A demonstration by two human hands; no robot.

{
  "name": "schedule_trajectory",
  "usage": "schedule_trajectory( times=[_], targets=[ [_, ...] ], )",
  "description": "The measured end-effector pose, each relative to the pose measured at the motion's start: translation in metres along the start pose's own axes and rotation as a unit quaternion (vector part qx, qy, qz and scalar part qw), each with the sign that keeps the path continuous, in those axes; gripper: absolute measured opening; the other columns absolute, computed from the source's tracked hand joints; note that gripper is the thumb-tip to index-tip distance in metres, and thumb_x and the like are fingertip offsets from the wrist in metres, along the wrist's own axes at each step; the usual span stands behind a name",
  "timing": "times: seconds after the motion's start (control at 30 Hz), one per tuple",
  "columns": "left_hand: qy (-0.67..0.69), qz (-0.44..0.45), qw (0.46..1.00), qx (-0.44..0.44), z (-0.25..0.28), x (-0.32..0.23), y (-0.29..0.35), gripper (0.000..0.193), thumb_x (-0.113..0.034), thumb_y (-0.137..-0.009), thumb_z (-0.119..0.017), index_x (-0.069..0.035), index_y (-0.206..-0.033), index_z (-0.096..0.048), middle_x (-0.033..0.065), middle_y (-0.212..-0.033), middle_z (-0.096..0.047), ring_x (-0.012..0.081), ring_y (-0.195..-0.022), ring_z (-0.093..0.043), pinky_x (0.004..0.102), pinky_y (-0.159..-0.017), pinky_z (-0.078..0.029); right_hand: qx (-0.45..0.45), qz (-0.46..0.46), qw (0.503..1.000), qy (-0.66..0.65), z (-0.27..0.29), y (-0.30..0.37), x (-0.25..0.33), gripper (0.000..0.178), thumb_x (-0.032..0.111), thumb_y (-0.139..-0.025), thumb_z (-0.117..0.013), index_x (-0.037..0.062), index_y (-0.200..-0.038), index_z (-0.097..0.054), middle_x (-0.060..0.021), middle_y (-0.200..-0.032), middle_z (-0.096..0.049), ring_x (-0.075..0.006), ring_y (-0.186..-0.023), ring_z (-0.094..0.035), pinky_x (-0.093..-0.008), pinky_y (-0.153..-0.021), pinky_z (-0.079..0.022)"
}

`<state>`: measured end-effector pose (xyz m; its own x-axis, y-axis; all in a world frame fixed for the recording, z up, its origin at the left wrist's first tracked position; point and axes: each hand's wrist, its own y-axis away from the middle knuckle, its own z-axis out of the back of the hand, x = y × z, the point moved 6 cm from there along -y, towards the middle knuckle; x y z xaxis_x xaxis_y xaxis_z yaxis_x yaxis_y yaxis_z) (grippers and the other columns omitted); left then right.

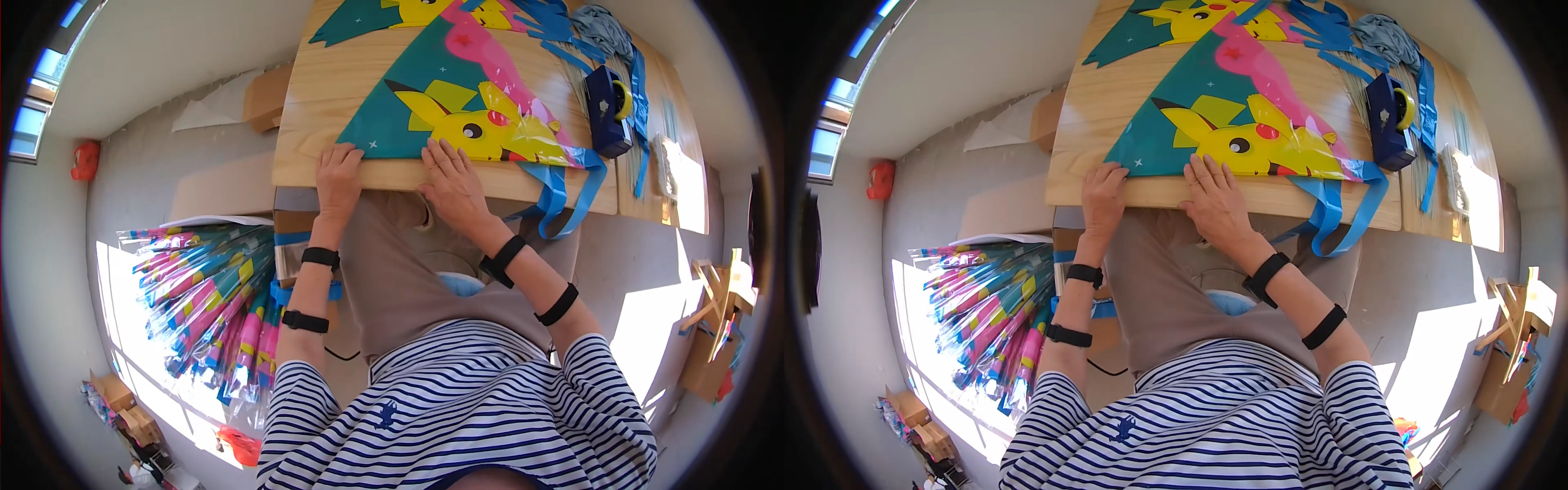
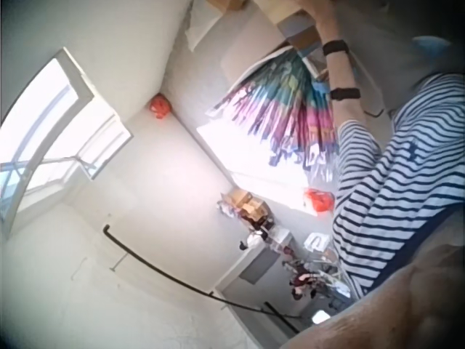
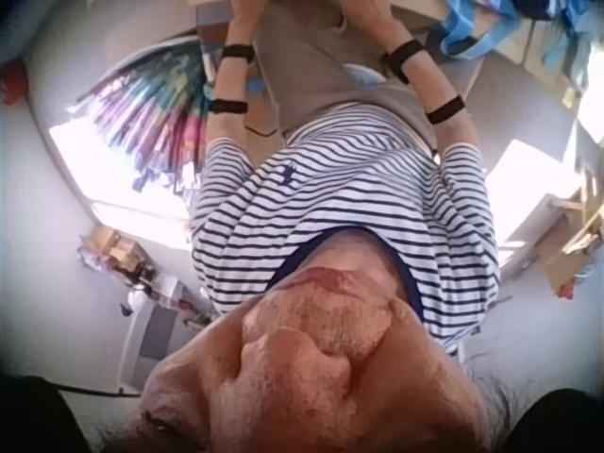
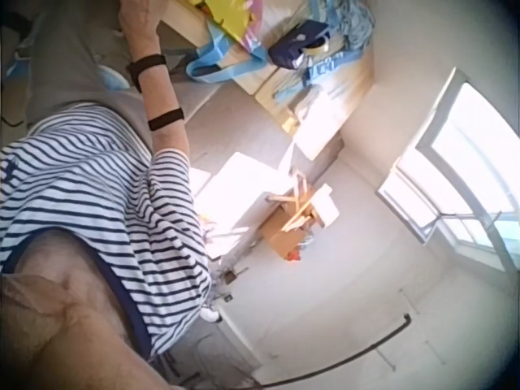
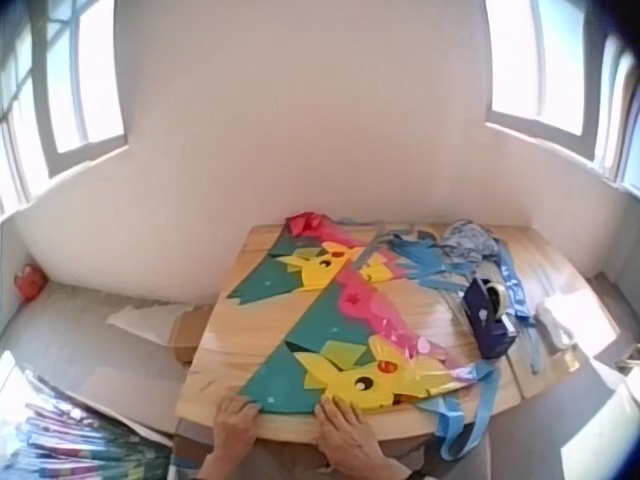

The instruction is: Assembling plastic kites by attaching strips and folding edges at a workshop table.

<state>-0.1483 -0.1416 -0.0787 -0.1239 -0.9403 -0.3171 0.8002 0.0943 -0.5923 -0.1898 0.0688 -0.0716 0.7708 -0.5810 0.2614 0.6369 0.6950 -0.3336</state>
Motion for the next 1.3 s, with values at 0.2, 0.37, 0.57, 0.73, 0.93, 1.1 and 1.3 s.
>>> schedule_trajectory(
  times=[0.2,0.37,0.57,0.73,0.93,1.1,1.3],
  targets=[
    [0.028,0.014,0.999,-0.007,0.004,0.0,0.011,0.018,-0.001,-0.081,-0.06,-0.001,-0.096,-0.069,0.0118,-0.107,-0.067,0.033,-0.105,-0.061,0.0476,-0.1,-0.047,0.03,0.0,1.0,0.003,-0.01,0.014,0.009,0.066,0.03,-0.088,-0.07,-0.0043,-0.14,-0.049,-0.0195,-0.151,-0.044,-0.0359,-0.143,-0.038,-0.0498,-0.117,-0.03],
    [0.012,0.005,1.0,0.018,0.009,0.001,0.018,0.019,-0.004,-0.089,-0.064,-0.002,-0.108,-0.07,0.0134,-0.117,-0.068,0.0345,-0.117,-0.06,0.0479,-0.106,-0.043,0.021,-0.004,1.0,0.005,-0.013,0.019,0.016,0.069,0.031,-0.088,-0.07,-0.0051,-0.142,-0.047,-0.0212,-0.153,-0.042,-0.0364,-0.145,-0.036,-0.0494,-0.118,-0.029],
    [-0.01,0.021,0.999,0.045,0.031,0.004,0.031,0.032,-0.008,-0.089,-0.067,-0.002,-0.12,-0.066,0.0131,-0.131,-0.063,0.0322,-0.13,-0.054,0.0522,-0.115,-0.034,0.017,0.0,1.0,-0.001,-0.012,0.017,0.013,0.07,0.032,-0.088,-0.07,-0.0052,-0.142,-0.047,-0.0217,-0.152,-0.042,-0.0372,-0.144,-0.037,-0.0488,-0.119,-0.028],
    [-0.028,0.028,0.997,0.059,0.042,0.014,0.039,0.042,-0.012,-0.086,-0.071,-0.001,-0.126,-0.063,0.0134,-0.136,-0.06,0.0318,-0.133,-0.051,0.0533,-0.116,-0.033,0.02,-0.003,1.0,-0.01,-0.011,0.016,0.014,0.069,0.031,-0.088,-0.07,-0.0046,-0.142,-0.047,-0.0216,-0.153,-0.042,-0.0372,-0.144,-0.037,-0.049,-0.119,-0.028],
    [-0.046,0.002,0.997,0.07,0.038,0.011,0.036,0.046,-0.018,-0.085,-0.073,-0.001,-0.126,-0.063,0.0136,-0.137,-0.059,0.0317,-0.134,-0.05,0.0545,-0.116,-0.032,0.021,-0.002,1.0,-0.008,-0.01,0.016,0.014,0.068,0.031,-0.089,-0.069,-0.004,-0.143,-0.047,-0.0205,-0.153,-0.042,-0.0369,-0.144,-0.037,-0.049,-0.119,-0.028],
    [-0.045,-0.001,0.996,0.073,0.037,0.012,0.039,0.047,-0.021,-0.086,-0.072,-0.001,-0.127,-0.062,0.0135,-0.136,-0.059,0.0315,-0.134,-0.05,0.0547,-0.117,-0.032,0.024,-0.008,0.999,-0.019,-0.011,0.016,0.013,0.069,0.029,-0.088,-0.07,-0.003,-0.144,-0.045,-0.0199,-0.153,-0.042,-0.037,-0.144,-0.036,-0.049,-0.119,-0.028],
    [-0.041,0.007,0.996,0.073,0.034,0.016,0.046,0.047,-0.022,-0.087,-0.072,-0.002,-0.128,-0.062,0.013,-0.136,-0.059,0.031,-0.133,-0.05,0.0544,-0.116,-0.032,0.017,-0.022,0.998,-0.056,-0.007,0.011,0.013,0.071,0.025,-0.086,-0.071,-0.002,-0.145,-0.044,-0.0196,-0.149,-0.045,-0.0383,-0.139,-0.04,-0.0497,-0.117,-0.03]
  ],
)
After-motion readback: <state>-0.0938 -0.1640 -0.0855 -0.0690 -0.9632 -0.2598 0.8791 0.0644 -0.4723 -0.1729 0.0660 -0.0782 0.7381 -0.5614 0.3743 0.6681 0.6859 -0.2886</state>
